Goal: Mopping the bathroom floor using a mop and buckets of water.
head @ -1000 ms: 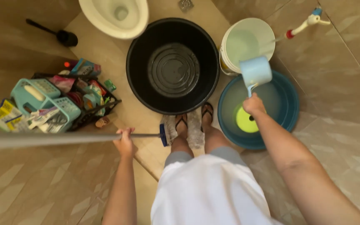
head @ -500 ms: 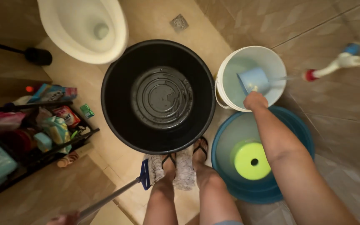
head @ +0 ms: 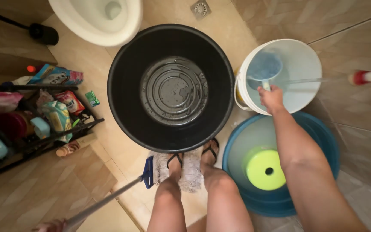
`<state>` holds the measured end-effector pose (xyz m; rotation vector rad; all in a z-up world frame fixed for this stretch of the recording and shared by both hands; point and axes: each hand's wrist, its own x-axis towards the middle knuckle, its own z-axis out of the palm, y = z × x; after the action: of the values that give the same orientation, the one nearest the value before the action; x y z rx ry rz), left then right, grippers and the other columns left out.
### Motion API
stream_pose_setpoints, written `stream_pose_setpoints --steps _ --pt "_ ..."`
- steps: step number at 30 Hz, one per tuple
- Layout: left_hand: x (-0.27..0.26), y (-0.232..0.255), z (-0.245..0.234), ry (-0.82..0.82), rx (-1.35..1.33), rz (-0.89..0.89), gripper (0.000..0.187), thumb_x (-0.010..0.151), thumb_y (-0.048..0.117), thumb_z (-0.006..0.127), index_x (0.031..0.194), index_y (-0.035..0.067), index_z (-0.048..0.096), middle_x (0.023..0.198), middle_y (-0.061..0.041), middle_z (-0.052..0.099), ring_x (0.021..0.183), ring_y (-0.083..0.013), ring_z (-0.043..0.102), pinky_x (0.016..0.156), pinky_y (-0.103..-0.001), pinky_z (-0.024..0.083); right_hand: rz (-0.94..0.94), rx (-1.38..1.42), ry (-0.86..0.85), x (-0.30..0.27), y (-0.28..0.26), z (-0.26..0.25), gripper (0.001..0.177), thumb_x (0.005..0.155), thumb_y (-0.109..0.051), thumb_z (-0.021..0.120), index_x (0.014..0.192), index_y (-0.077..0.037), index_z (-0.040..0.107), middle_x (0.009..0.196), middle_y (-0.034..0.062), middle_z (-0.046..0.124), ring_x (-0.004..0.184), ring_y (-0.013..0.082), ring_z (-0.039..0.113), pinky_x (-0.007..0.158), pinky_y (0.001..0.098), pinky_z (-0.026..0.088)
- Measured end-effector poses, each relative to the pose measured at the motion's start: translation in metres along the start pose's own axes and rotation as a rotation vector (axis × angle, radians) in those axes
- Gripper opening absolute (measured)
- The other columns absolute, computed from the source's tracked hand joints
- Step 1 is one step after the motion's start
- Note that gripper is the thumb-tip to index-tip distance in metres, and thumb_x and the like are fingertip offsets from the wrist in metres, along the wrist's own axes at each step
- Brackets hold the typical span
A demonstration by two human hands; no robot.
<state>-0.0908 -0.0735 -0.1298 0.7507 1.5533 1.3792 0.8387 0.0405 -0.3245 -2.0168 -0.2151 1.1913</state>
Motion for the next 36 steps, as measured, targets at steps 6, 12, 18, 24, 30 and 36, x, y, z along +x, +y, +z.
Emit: stream_pose_setpoints --steps 6,12,18,24,30,36 --pt "-0.010 0.017 0.049 0.006 -0.116 0.021 0.020 0.108 0.002 0.054 0.092 0.015 0.051 0.081 -0.012 0.061 0.083 -0.0254 0.065 0.093 -0.052 0.058 -0.159 0.124 0.111 -0.147 -0.042 -0.041 0.025 0.090 -0.005 0.070 0.111 0.000 0.058 0.067 0.0030 0.056 0.043 0.0110 0.047 0.036 0.0298 0.035" --pt "-0.051 0.071 0.113 0.057 0.145 -0.036 0.006 0.098 -0.002 0.060 0.095 0.003 0.060 0.096 -0.008 0.064 0.094 -0.0203 0.064 0.094 -0.038 0.055 -0.180 0.159 0.011 -0.330 -0.055 -0.065 0.018 0.092 -0.003 0.067 0.105 0.001 0.055 0.067 0.0020 0.056 0.044 0.0094 0.046 0.037 0.0280 0.035" --pt "-0.041 0.091 0.102 0.007 0.424 -0.130 0.011 0.092 0.010 0.066 0.083 0.007 0.061 0.081 -0.003 0.061 0.082 -0.0156 0.058 0.078 -0.033 0.050 0.001 0.189 -0.124 -0.469 -0.017 -0.048 0.020 0.091 -0.007 0.064 0.109 -0.005 0.056 0.062 0.0011 0.051 0.041 0.0074 0.040 0.035 0.0251 0.029" --pt "-0.042 0.103 0.086 -0.118 0.181 -0.194 0.017 0.094 0.011 0.064 0.080 0.008 0.056 0.078 -0.003 0.060 0.078 -0.0149 0.058 0.077 -0.031 0.050 -0.063 -0.181 -0.250 -0.534 0.062 -0.036 0.017 0.090 -0.009 0.068 0.105 -0.003 0.063 0.066 0.0043 0.055 0.046 0.0096 0.046 0.040 0.0277 0.035" --pt "-0.037 0.100 0.069 -0.105 0.032 -0.196 0.019 0.092 0.007 0.061 0.078 0.008 0.049 0.074 -0.005 0.056 0.074 -0.0180 0.059 0.075 -0.033 0.050 -0.309 -0.578 -0.396 -0.559 0.103 -0.005 0.032 0.080 -0.013 0.070 0.108 0.001 0.069 0.086 0.0127 0.073 0.076 0.0209 0.069 0.069 0.0357 0.054" --pt "-0.038 0.108 0.074 -0.086 0.052 -0.175 0.016 0.092 0.004 0.058 0.078 0.006 0.053 0.077 -0.006 0.058 0.077 -0.0185 0.061 0.078 -0.033 0.051 -0.146 -1.062 -0.458 -0.583 0.068 0.056 0.047 0.078 -0.021 0.067 0.123 -0.007 0.068 0.101 0.0245 0.075 0.096 0.0397 0.073 0.089 0.0465 0.056"
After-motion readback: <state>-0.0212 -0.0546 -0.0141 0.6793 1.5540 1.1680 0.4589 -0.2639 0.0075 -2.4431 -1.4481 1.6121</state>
